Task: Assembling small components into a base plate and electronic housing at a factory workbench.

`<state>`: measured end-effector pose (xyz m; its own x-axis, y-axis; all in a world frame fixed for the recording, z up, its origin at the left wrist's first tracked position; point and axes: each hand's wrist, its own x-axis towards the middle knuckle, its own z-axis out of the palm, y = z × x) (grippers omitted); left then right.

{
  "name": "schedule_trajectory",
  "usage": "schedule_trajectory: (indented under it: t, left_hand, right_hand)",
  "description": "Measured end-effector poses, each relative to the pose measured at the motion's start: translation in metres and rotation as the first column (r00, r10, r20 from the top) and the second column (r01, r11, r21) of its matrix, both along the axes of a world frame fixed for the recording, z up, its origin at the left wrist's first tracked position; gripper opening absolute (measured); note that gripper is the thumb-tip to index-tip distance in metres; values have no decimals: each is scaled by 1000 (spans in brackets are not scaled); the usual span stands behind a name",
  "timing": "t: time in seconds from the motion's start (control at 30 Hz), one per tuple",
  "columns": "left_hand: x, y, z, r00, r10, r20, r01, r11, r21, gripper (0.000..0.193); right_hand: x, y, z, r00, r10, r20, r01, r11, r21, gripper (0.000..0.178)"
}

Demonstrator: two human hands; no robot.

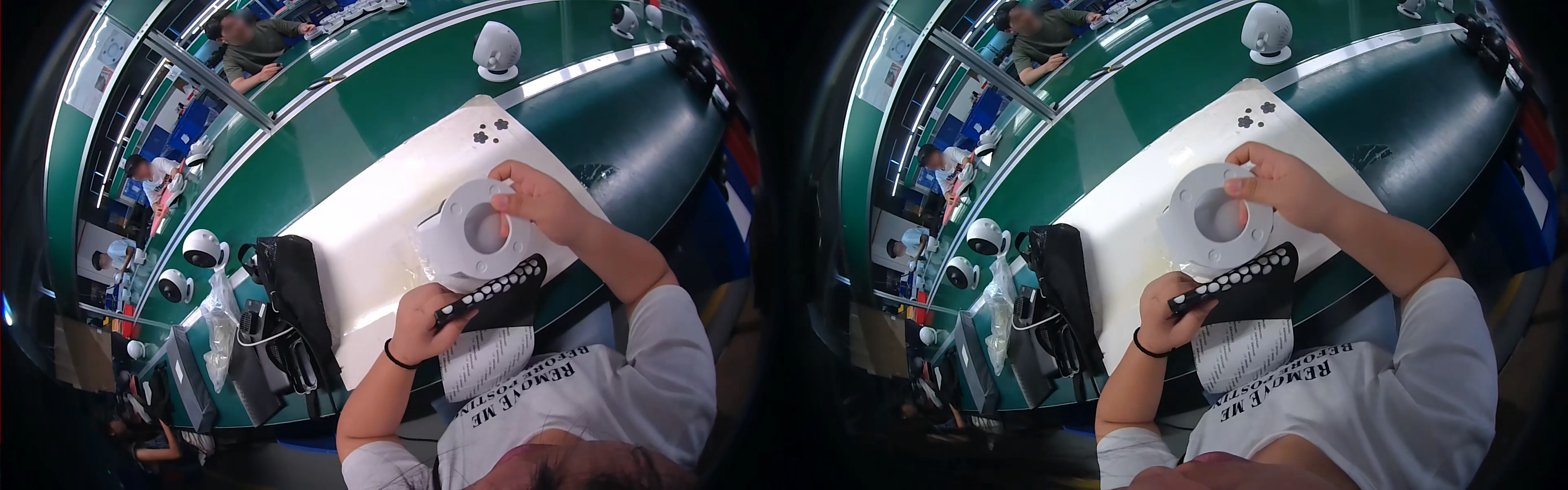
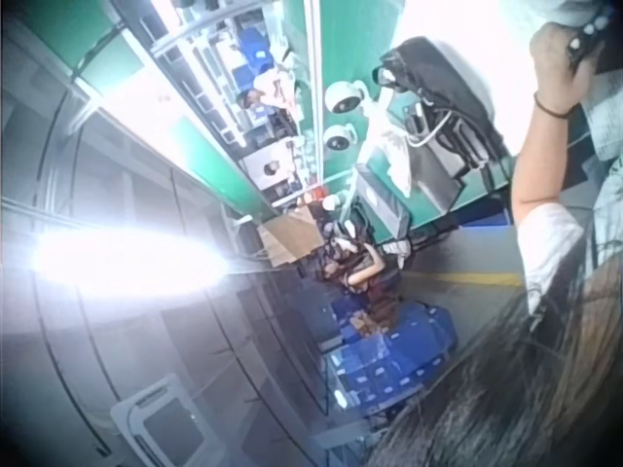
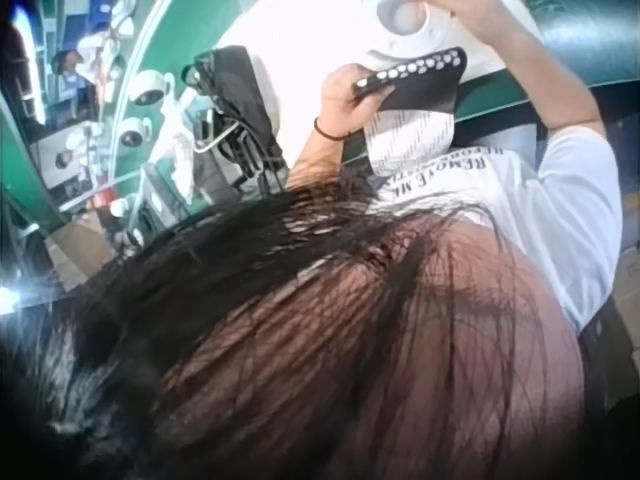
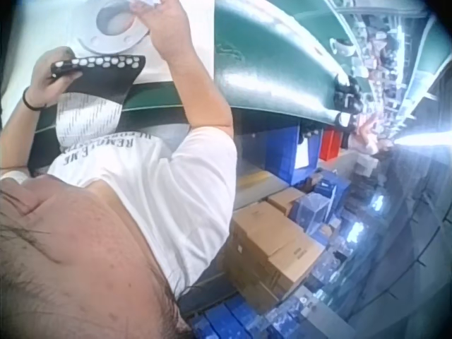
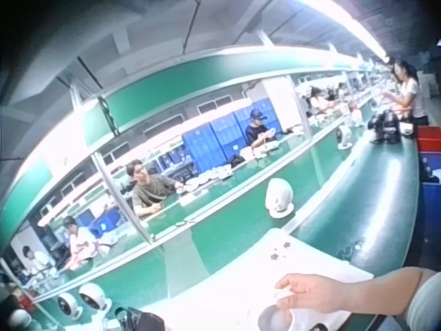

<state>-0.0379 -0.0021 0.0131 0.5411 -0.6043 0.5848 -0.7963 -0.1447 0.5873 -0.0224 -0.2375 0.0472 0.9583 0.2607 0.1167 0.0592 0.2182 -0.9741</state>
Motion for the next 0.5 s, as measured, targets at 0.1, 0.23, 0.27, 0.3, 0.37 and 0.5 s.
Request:
schedule_trajectory:
  t: [0.1, 0.23, 0.27, 0.3, 0.37, 0.5]
  left_hand:
    - [0, -1, 1, 999, -40, 28, 41, 999, -35, 23]
    - [-1, 3, 3, 1000, -6, 1, 6, 999, -38, 19]
    - [1, 4, 1, 1000, -13, 17, 14, 998, -55, 19]
    - [2, 5, 0, 999, -20, 33, 22, 997, -73, 20]
    - [3, 5, 0, 999, -9, 43, 13, 997, -73, 20]
    - [0, 6, 4, 1000, 21, 16, -20, 995, -95, 18]
  right_hand:
    - [8, -5, 3, 1000, -11, -27, 9, 997, -73, 26]
    - [-5, 11, 5, 772, -287, 567, 548, 752, -365, 38]
    - [-10, 13, 8, 772, -283, 569, 545, 754, -365, 38]
    - [-16, 15, 13, 640, -206, 740, 608, 725, -323, 40]
    - [-29, 21, 20, 496, 4, 868, 548, 774, -316, 40]
    - [-41, 44, 21, 388, 218, 895, 444, 807, -389, 26]
